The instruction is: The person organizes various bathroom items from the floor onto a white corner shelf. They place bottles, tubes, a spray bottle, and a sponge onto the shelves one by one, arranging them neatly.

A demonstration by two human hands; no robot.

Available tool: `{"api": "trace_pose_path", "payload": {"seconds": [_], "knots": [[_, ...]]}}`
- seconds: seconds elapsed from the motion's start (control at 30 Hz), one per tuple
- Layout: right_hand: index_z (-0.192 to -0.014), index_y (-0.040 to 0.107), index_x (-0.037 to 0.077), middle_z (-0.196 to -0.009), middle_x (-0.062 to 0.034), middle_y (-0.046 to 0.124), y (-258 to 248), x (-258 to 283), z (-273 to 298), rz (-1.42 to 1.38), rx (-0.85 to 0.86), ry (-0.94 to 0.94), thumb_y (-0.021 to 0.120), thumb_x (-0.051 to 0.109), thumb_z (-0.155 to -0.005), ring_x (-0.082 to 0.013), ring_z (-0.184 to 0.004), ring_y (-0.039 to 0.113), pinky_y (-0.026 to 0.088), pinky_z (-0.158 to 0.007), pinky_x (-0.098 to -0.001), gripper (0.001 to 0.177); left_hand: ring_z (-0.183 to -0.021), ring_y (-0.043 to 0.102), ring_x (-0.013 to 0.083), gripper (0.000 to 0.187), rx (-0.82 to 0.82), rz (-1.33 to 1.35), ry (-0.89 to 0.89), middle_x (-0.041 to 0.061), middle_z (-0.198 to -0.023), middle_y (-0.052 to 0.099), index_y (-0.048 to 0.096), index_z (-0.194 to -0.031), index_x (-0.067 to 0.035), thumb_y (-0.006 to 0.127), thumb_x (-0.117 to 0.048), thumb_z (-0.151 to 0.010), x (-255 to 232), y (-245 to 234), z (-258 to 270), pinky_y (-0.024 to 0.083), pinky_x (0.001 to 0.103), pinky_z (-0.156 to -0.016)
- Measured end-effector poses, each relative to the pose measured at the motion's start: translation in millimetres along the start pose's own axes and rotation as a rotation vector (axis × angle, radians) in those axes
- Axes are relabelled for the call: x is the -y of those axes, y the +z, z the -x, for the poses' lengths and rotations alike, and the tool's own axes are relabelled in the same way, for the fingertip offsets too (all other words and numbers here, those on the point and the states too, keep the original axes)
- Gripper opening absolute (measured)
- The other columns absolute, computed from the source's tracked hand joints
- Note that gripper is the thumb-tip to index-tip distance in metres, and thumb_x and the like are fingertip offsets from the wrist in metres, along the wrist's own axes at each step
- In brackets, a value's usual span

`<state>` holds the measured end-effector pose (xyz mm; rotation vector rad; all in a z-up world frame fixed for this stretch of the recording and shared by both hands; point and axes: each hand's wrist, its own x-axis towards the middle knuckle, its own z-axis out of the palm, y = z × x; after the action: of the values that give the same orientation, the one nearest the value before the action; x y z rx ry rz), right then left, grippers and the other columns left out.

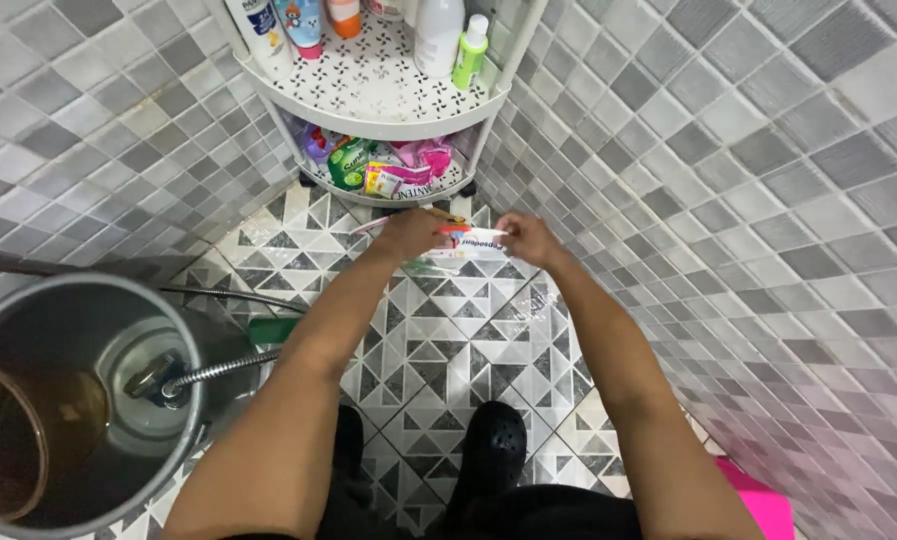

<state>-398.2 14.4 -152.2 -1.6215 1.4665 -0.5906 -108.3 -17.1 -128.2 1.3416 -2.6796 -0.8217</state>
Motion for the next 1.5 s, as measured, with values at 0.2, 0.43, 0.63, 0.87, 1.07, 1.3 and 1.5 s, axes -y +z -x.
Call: {"api": "trace_pose_path", "payload": {"seconds": [0.2, 0.43, 0.63, 0.87, 1.07, 1.3, 1.5], "knots": [[-0.109, 0.071, 0.012, -0.084, -0.0077, 0.069, 6, 37, 15, 0.001, -0.046, 0.002, 0.08, 0.014, -0.091, -0.0216, -0.077, 0.069, 0.057, -0.066, -0.0377, 0.02, -0.093, 0.077, 0.0194, 0.039, 0.04, 0.018, -0.254, -0.006, -0.098, 0.075, 0.066, -0.126, -0.053, 0.062, -0.03, -0.095, 5, -1, -16, 0.064, 0.039, -0.083], [-0.117, 0.071, 0.007, -0.11, -0.0157, 0.072, -3, 79, 8, 0.106, 0.114, -0.032, 0.077, 0.019, -0.093, -0.0317, -0.103, 0.066, 0.053, -0.09, -0.0465, 0.028, -0.112, 0.071, 0.0222, 0.024, -0.035, -0.173, -0.058, -0.003, -0.11, 0.075, 0.068, -0.117, -0.033, 0.056, -0.024, -0.099, 13, -38, 14, 0.059, 0.045, -0.093], [-0.113, 0.074, 0.004, -0.099, -0.0231, 0.074, -33, 179, 21, 0.215, -0.069, -0.368, 0.071, 0.019, -0.094, -0.0406, -0.091, 0.071, 0.056, -0.077, -0.0489, 0.024, -0.085, 0.07, 0.0257, 0.003, -0.679, -0.419, 0.198, -0.003, -0.084, 0.068, 0.067, -0.092, -0.03, 0.064, -0.029, -0.093, 22, -92, 39, 0.059, 0.04, -0.071], [-0.102, 0.076, 0.007, -0.084, -0.0115, 0.072, -75, 299, 15, 0.327, -0.414, -1.062, 0.075, 0.018, -0.091, -0.0314, -0.075, 0.069, 0.057, -0.069, -0.04, 0.016, -0.087, 0.063, 0.0251, 0.014, -1.14, -0.582, 0.61, -0.001, -0.096, 0.065, 0.069, -0.1, -0.025, 0.055, -0.024, -0.103, -30, -279, 107, 0.053, 0.037, -0.068], [-0.104, 0.077, 0.012, -0.089, -0.0063, 0.073, -115, 431, 1, 0.466, -0.809, -1.286, 0.078, 0.023, -0.091, -0.0274, -0.076, 0.069, 0.057, -0.072, -0.0383, 0.018, -0.086, 0.062, 0.0231, 0.01, -1.357, -0.796, 0.625, -0.004, -0.097, 0.066, 0.071, -0.093, -0.029, 0.065, -0.026, -0.101, -77, -436, 152, 0.052, 0.035, -0.068], [-0.106, 0.064, 0.013, -0.087, -0.0137, 0.076, -120, 510, -41, 0.38, -0.42, -0.708, 0.073, 0.02, -0.091, -0.0391, -0.083, 0.074, 0.056, -0.077, -0.05, 0.018, -0.11, 0.059, 0.0363, 0.011, -0.964, -0.561, 0.021, 0.0, -0.1, 0.067, 0.077, -0.099, -0.028, 0.07, -0.021, -0.094, -44, -490, 113, 0.055, 0.05, -0.08], [-0.092, 0.069, 0.014, -0.081, -0.0092, 0.074, -112, 517, -75, 0.637, -0.359, -0.532, 0.074, 0.019, -0.085, -0.0379, -0.089, 0.073, 0.058, -0.082, -0.0513, 0.01, -0.109, 0.061, 0.0369, 0.011, -0.747, -0.656, -0.205, 0.003, -0.11, 0.07, 0.082, -0.096, -0.031, 0.073, -0.026, -0.09, 12, -474, 50, 0.055, 0.05, -0.078]]}}
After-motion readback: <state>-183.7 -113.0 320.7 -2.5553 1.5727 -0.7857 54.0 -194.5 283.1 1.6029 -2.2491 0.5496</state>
